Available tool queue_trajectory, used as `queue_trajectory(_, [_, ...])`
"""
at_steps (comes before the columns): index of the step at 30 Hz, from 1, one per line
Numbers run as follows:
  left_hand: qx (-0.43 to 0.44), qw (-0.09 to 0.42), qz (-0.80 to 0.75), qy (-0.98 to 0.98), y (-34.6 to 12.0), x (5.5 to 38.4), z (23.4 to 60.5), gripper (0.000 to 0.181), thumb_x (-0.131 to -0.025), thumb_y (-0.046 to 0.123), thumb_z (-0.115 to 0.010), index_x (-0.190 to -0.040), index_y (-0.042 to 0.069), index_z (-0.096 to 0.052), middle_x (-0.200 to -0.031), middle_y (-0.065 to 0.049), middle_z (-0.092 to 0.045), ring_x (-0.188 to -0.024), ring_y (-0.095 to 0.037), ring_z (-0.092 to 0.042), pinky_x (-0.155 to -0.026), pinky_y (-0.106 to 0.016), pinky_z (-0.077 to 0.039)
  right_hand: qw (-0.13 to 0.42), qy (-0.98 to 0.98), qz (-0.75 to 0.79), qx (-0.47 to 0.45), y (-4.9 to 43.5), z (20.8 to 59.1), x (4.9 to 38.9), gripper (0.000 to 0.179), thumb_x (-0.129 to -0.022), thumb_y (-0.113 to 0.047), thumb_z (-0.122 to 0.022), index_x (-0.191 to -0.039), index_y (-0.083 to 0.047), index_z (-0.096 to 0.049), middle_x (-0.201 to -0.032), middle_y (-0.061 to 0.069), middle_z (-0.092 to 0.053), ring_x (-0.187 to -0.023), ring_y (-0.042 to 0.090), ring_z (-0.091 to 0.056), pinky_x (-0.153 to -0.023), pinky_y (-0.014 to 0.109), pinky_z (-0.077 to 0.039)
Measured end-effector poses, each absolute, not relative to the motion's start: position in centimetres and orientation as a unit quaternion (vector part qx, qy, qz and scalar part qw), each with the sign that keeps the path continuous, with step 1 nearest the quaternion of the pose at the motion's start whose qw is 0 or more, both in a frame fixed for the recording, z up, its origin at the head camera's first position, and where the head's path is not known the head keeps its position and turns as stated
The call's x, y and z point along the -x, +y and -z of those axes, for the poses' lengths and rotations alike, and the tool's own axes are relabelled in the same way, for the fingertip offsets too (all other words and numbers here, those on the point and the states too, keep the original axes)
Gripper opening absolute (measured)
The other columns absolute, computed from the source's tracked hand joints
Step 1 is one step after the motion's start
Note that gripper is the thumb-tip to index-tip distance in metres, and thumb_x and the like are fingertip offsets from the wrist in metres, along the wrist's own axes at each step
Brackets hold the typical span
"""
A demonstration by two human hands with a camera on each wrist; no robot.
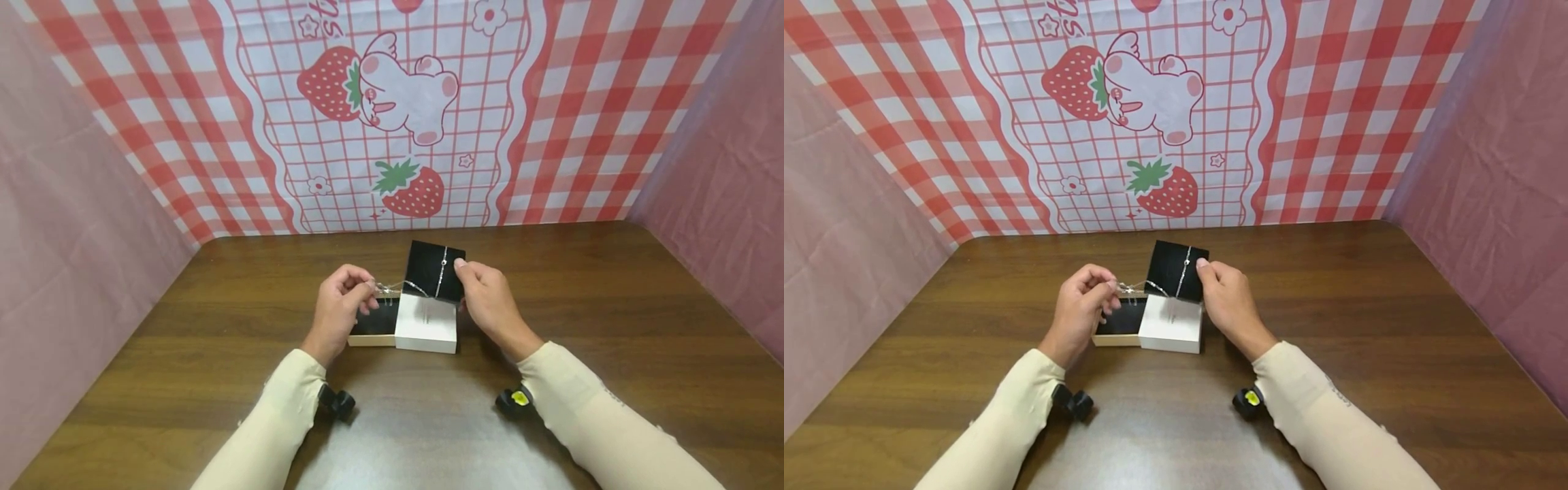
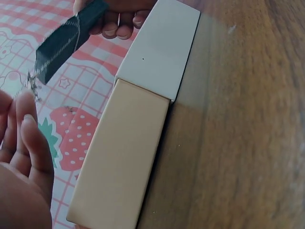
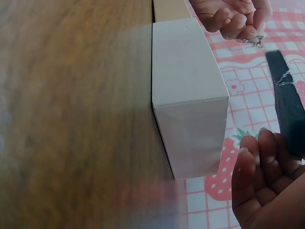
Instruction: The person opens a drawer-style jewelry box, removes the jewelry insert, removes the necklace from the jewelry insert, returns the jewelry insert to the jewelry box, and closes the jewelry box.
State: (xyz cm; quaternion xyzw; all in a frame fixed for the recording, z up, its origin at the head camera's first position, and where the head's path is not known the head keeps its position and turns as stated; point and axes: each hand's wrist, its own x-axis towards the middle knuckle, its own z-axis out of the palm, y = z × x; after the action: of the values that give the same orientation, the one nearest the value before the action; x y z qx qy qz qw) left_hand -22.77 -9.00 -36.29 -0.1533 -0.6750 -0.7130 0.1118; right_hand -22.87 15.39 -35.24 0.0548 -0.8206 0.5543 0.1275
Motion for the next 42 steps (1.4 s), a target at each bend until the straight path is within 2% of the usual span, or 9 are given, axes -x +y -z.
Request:
queue_trajectory(4, [0.103, 0.128, 0.713, -0.682, -9.10, 22.84, 36.25, 0.005, -0.088, -0.003, -0.059, -0.092, 0.000, -0.061, -0.078, -0.023, -0.061, -0.057, -0.016, -0.059, -0.045, -0.028, -0.044, 0.112, -0.804, -0.581, -0.060, 15.23, 35.26, 22.90, 0.047, -0.106, -0.034, -0.049, -0.074, 0.000, -0.058, -0.070, 0.018, -0.059, -0.064, 0.045, -0.060, -0.058, 0.045, -0.055])
queue_trajectory(8, [0.079, 0.135, 0.724, -0.672, -9.17, 22.92, 36.17, 0.008, -0.088, -0.004, -0.059, -0.090, 0.003, -0.060, -0.077, -0.020, -0.061, -0.056, -0.016, -0.057, -0.043, -0.028, -0.042, 0.106, -0.791, -0.599, -0.065, 15.17, 35.27, 22.93, 0.046, -0.106, -0.032, -0.050, -0.076, 0.002, -0.058, -0.068, 0.018, -0.059, -0.060, 0.040, -0.059, -0.057, 0.043, -0.055])
queue_trajectory(13, [0.071, 0.122, 0.729, -0.670, -9.33, 23.07, 36.25, 0.007, -0.089, -0.001, -0.059, -0.089, 0.006, -0.060, -0.074, -0.011, -0.063, -0.055, -0.018, -0.058, -0.041, -0.029, -0.041, 0.095, -0.781, -0.615, -0.065, 15.16, 35.18, 22.83, 0.046, -0.105, -0.030, -0.052, -0.076, 0.006, -0.057, -0.067, 0.017, -0.058, -0.058, 0.035, -0.059, -0.056, 0.039, -0.054])
queue_trajectory(17, [0.076, 0.112, 0.730, -0.670, -9.29, 23.03, 36.28, 0.008, -0.089, -0.001, -0.059, -0.090, 0.006, -0.061, -0.075, -0.008, -0.064, -0.056, -0.019, -0.058, -0.042, -0.029, -0.041, 0.086, -0.778, -0.618, -0.066, 15.24, 35.08, 22.72, 0.047, -0.105, -0.031, -0.052, -0.077, 0.006, -0.056, -0.068, 0.016, -0.057, -0.058, 0.034, -0.059, -0.056, 0.039, -0.054])
queue_trajectory(23, [0.072, 0.103, 0.737, -0.664, -9.21, 22.94, 36.32, 0.008, -0.090, -0.001, -0.058, -0.090, 0.006, -0.060, -0.075, -0.006, -0.064, -0.056, -0.013, -0.058, -0.044, -0.026, -0.042, 0.083, -0.779, -0.618, -0.073, 15.28, 35.17, 22.76, 0.046, -0.105, -0.032, -0.053, -0.074, 0.003, -0.056, -0.067, 0.013, -0.057, -0.057, 0.032, -0.059, -0.055, 0.037, -0.053])
queue_trajectory(30, [0.066, 0.108, 0.753, -0.645, -9.23, 22.98, 36.35, 0.007, -0.088, -0.002, -0.058, -0.090, 0.004, -0.060, -0.074, -0.006, -0.063, -0.054, -0.013, -0.056, -0.041, -0.026, -0.039, 0.082, -0.788, -0.605, -0.077, 15.25, 35.43, 22.90, 0.046, -0.105, -0.032, -0.053, -0.072, 0.000, -0.055, -0.064, 0.010, -0.057, -0.056, 0.033, -0.059, -0.055, 0.039, -0.052])
queue_trajectory(36, [0.075, 0.104, 0.766, -0.630, -9.18, 23.12, 36.40, 0.008, -0.089, -0.005, -0.057, -0.090, 0.003, -0.059, -0.075, -0.006, -0.063, -0.056, -0.012, -0.058, -0.047, -0.022, -0.044, 0.083, -0.795, -0.595, -0.079, 15.32, 35.49, 22.87, 0.045, -0.105, -0.031, -0.053, -0.071, -0.001, -0.055, -0.062, 0.009, -0.057, -0.057, 0.035, -0.059, -0.055, 0.040, -0.053])
queue_trajectory(42, [0.078, 0.109, 0.769, -0.626, -9.25, 23.08, 36.31, 0.008, -0.089, -0.005, -0.057, -0.090, 0.003, -0.059, -0.075, -0.007, -0.063, -0.056, -0.013, -0.058, -0.047, -0.022, -0.045, 0.079, -0.796, -0.595, -0.082, 15.21, 35.54, 22.86, 0.045, -0.104, -0.030, -0.054, -0.070, 0.000, -0.056, -0.061, 0.009, -0.057, -0.055, 0.032, -0.059, -0.053, 0.038, -0.052])
